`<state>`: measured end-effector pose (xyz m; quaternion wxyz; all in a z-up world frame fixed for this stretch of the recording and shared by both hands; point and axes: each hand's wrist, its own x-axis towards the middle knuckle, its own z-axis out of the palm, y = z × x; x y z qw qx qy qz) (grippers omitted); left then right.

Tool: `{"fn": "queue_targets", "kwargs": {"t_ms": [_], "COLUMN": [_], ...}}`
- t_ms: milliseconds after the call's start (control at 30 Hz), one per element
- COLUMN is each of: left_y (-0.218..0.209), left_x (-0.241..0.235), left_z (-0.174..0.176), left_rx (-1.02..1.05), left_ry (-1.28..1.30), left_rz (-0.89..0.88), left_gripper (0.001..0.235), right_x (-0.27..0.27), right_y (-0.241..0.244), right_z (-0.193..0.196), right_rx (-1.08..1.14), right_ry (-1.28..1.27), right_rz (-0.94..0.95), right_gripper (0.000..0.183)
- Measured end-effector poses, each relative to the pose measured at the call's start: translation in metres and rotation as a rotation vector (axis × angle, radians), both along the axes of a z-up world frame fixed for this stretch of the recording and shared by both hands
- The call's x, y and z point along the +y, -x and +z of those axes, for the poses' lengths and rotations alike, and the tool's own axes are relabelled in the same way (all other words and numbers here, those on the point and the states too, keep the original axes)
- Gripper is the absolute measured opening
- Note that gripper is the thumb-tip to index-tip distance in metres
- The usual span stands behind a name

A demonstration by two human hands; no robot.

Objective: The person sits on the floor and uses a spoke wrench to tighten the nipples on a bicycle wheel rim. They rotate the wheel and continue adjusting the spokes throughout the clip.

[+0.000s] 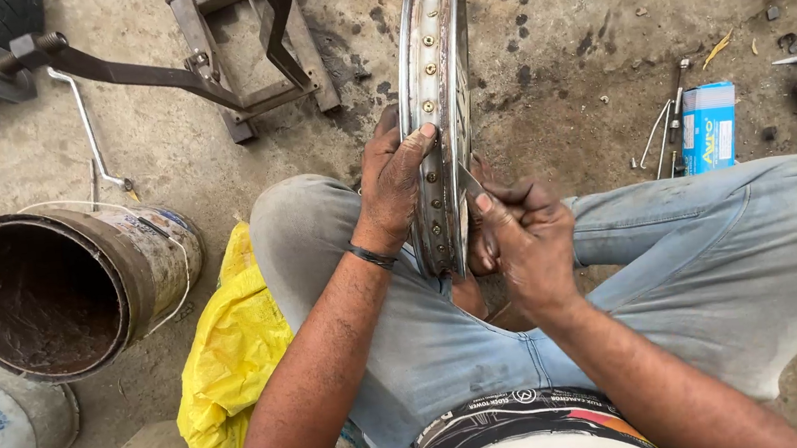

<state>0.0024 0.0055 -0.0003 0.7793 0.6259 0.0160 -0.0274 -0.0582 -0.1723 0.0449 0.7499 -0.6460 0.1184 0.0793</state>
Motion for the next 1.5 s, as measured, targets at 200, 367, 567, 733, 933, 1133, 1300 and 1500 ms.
{"fn": "queue_targets", "kwargs": {"t_ms": [200, 367, 567, 733, 933, 1133, 1300, 1500], "left_y": [-0.002, 0.002, -0.002, 0.0, 0.003, 0.003, -0.003, -0.013], "left_x": [-0.007, -0.012, 0.0, -0.007, -0.013, -0.02, -0.025, -0.014], "left_z": [0.004, 0.001, 0.001, 0.004, 0.015, 0.005, 0.018, 0.022], "left_rx": [0.234, 0.005, 0.04, 0.103, -0.072, 0.225, -0.01, 0.091], "left_ry": [0.256, 0.036, 0.161, 0.089, 0.043, 0.174, 0.004, -0.067], "left_rz": [-0.103, -0.054, -0.033, -0.123, -0.084, -0.154, -0.104, -0.099], "left_gripper": [0.051, 0.051, 0.043, 0.04, 0.035, 0.036, 0.036, 0.037], "right_x": [-0.028, 0.0, -0.008, -0.011, -0.022, -0.032, -0.038, -0.042], "right_y": [-0.097, -0.109, -0.012, -0.074, -0.132, -0.138, -0.129, -0.03], "right_z": [-0.017, -0.003, 0.008, -0.004, -0.017, -0.049, -0.031, -0.023], "right_rx": [0.089, -0.009, -0.03, 0.084, -0.307, -0.19, -0.283, -0.192], "right_ry": [-0.001, 0.154, -0.03, -0.233, 0.527, 0.647, 0.869, 0.922], "right_rz": [0.051, 0.117, 0.022, 0.046, 0.224, 0.308, 0.253, 0.378], "right_gripper": [0.011, 0.01, 0.011, 0.009, 0.017, 0.02, 0.024, 0.028]}}
